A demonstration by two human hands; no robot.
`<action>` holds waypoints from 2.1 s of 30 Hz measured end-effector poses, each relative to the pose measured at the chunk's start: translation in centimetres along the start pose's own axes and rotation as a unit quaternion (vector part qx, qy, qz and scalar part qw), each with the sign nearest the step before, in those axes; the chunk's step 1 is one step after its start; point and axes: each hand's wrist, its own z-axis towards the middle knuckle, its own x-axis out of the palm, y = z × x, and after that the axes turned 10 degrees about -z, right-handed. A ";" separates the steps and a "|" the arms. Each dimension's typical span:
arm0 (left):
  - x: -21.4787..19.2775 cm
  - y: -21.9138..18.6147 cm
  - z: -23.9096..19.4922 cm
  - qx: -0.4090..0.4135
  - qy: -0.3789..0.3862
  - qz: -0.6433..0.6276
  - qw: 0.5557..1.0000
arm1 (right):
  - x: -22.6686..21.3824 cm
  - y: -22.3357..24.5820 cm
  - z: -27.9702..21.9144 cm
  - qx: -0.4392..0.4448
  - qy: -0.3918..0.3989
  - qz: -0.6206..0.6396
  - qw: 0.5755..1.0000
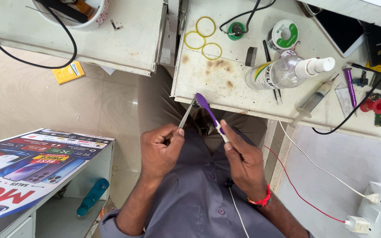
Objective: The person uses tweezers to hold a small electronic component and a toothbrush to scrub it. They apply a cleaning liquid from a spray bottle and continue scrubbing the component before inspecting it.
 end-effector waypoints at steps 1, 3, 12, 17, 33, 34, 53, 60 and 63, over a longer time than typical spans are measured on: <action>0.2 0.1 -0.2 -0.002 -0.011 -0.002 1.000 | 0.3 0.1 0.0 -0.034 -0.006 -0.021 0.999; 0.4 0.3 -0.3 -0.004 -0.021 -0.023 1.000 | 0.9 0.4 0.4 -0.007 0.005 -0.030 1.000; 2.0 1.4 -1.2 -0.019 -0.050 -0.069 0.996 | -0.4 1.9 -0.1 0.024 -0.049 -0.117 0.992; 2.3 1.3 -1.5 -0.027 -0.060 -0.074 0.995 | 0.0 2.4 -0.3 0.020 -0.028 -0.097 0.995; 2.4 1.5 -1.7 -0.010 -0.069 -0.064 0.996 | -0.8 2.7 0.2 0.038 -0.041 -0.138 0.989; 2.4 1.5 -1.6 0.003 -0.075 -0.052 0.996 | -0.7 2.4 0.4 0.070 -0.052 -0.138 0.987; 2.7 1.4 -1.6 -0.033 -0.071 -0.092 0.993 | 0.1 3.3 0.5 -0.004 -0.062 -0.146 0.987; 2.8 1.3 -1.8 -0.036 -0.074 -0.110 0.991 | -0.3 3.1 0.2 0.056 -0.019 -0.214 0.975; 2.8 1.2 -1.7 -0.042 -0.077 -0.111 0.990 | -0.3 3.0 0.5 0.002 -0.030 -0.144 0.989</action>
